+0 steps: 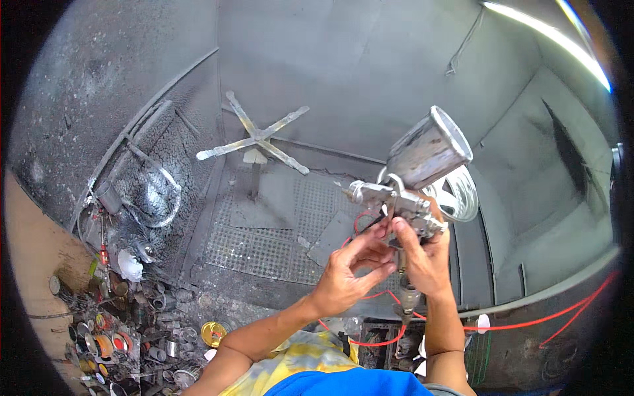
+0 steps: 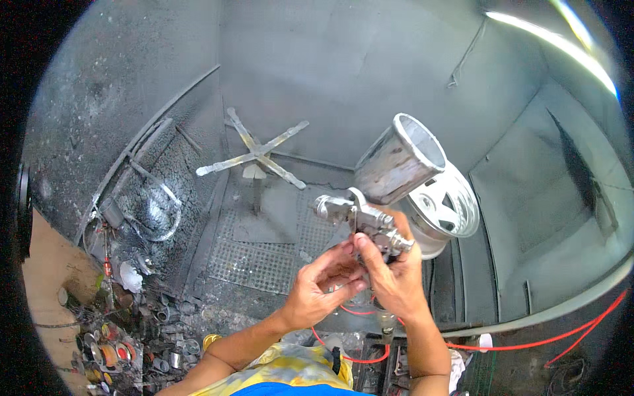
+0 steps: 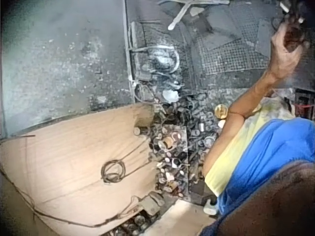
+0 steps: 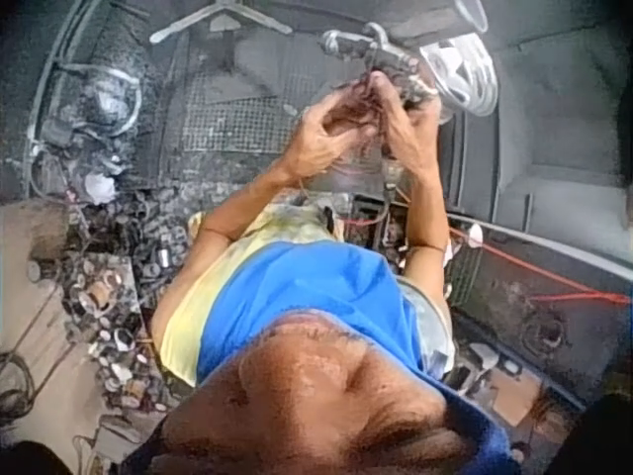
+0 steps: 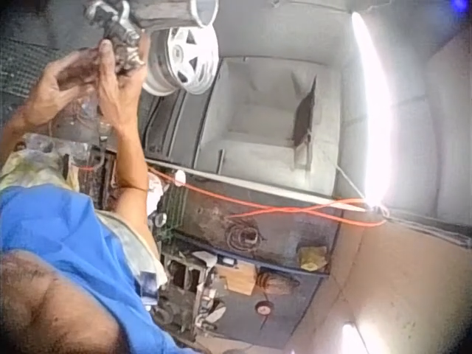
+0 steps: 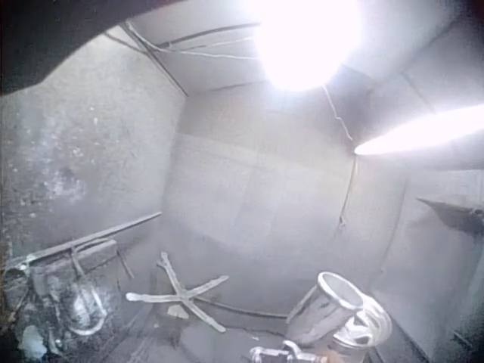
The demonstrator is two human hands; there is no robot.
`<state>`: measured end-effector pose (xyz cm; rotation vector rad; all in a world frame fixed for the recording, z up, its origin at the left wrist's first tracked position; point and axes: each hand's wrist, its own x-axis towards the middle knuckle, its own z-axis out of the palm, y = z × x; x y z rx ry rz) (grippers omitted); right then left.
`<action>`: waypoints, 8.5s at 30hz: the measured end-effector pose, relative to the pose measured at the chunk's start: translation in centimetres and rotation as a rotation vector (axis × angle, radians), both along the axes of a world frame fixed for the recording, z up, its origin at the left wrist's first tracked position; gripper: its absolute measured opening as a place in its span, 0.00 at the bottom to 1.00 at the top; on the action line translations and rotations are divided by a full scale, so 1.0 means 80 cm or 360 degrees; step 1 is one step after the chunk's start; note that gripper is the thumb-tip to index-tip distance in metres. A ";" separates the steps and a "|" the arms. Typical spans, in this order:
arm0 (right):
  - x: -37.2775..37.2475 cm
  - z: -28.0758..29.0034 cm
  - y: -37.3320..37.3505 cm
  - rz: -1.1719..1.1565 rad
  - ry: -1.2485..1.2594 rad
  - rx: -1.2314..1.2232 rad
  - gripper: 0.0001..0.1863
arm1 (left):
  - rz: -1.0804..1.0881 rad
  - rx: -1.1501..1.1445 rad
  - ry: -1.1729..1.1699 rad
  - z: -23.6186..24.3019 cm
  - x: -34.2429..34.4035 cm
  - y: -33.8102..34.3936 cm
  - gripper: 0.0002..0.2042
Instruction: Inspecting, prepping paint, and retouching a car wheel rim with a spray gun and brush.
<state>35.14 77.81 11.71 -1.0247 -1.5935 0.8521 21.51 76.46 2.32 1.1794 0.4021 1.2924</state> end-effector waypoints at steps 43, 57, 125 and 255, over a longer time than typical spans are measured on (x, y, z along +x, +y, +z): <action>0.383 0.039 0.303 -0.0591 0.0221 -0.0179 0.25 | -0.0700 0.0863 0.0280 0.017 0.405 0.412 0.09; 0.410 -0.076 0.370 -0.1499 0.0164 -0.0634 0.19 | -0.0967 0.1932 0.2070 -0.108 0.495 0.704 0.18; 0.517 -0.034 0.319 -0.1143 0.0358 -0.1103 0.22 | -0.0312 0.0806 0.1823 0.036 0.565 0.679 0.12; 0.508 -0.052 0.380 -0.1345 0.0255 -0.1204 0.20 | -0.1887 -0.0855 0.0719 -0.011 0.515 0.473 0.08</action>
